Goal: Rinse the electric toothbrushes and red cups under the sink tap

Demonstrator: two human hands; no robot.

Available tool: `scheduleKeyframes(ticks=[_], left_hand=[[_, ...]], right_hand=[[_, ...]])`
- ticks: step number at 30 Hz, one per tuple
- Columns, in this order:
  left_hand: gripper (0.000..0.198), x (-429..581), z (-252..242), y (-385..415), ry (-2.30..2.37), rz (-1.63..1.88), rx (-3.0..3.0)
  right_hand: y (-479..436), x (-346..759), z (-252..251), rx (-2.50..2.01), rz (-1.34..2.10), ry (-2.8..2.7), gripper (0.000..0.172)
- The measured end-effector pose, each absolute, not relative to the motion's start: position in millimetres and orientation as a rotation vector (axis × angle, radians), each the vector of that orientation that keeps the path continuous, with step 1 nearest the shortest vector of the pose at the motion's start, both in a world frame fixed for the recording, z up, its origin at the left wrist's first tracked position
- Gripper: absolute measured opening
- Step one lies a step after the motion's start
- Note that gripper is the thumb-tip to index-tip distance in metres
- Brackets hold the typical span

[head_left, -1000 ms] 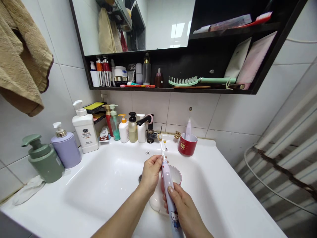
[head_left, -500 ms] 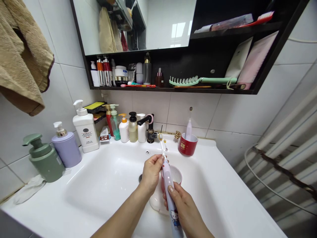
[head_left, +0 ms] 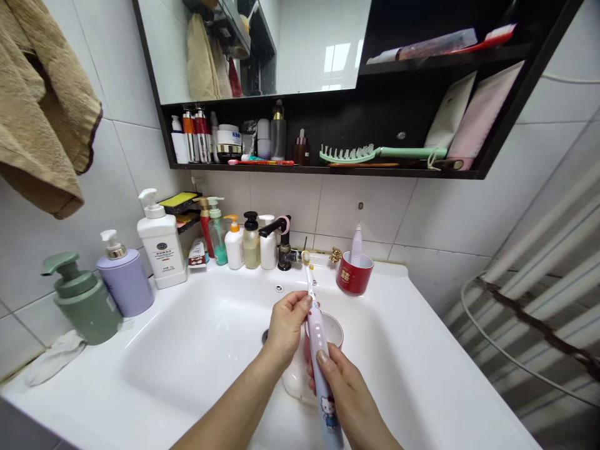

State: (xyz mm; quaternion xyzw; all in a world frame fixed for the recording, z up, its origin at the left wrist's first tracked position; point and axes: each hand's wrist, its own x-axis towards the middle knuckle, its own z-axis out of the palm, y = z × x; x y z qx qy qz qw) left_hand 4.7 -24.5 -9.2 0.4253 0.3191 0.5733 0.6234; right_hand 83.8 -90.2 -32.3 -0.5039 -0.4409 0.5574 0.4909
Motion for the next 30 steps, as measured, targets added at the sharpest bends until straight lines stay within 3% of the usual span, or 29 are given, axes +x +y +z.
scheduleKeyframes(ticks=[30], left_hand=[[0.022,4.5,-9.6,-24.9,0.727,1.33,0.971]], right_hand=[[-90.8,85.2,-27.2,-1.241,1.39,-1.057,0.021]])
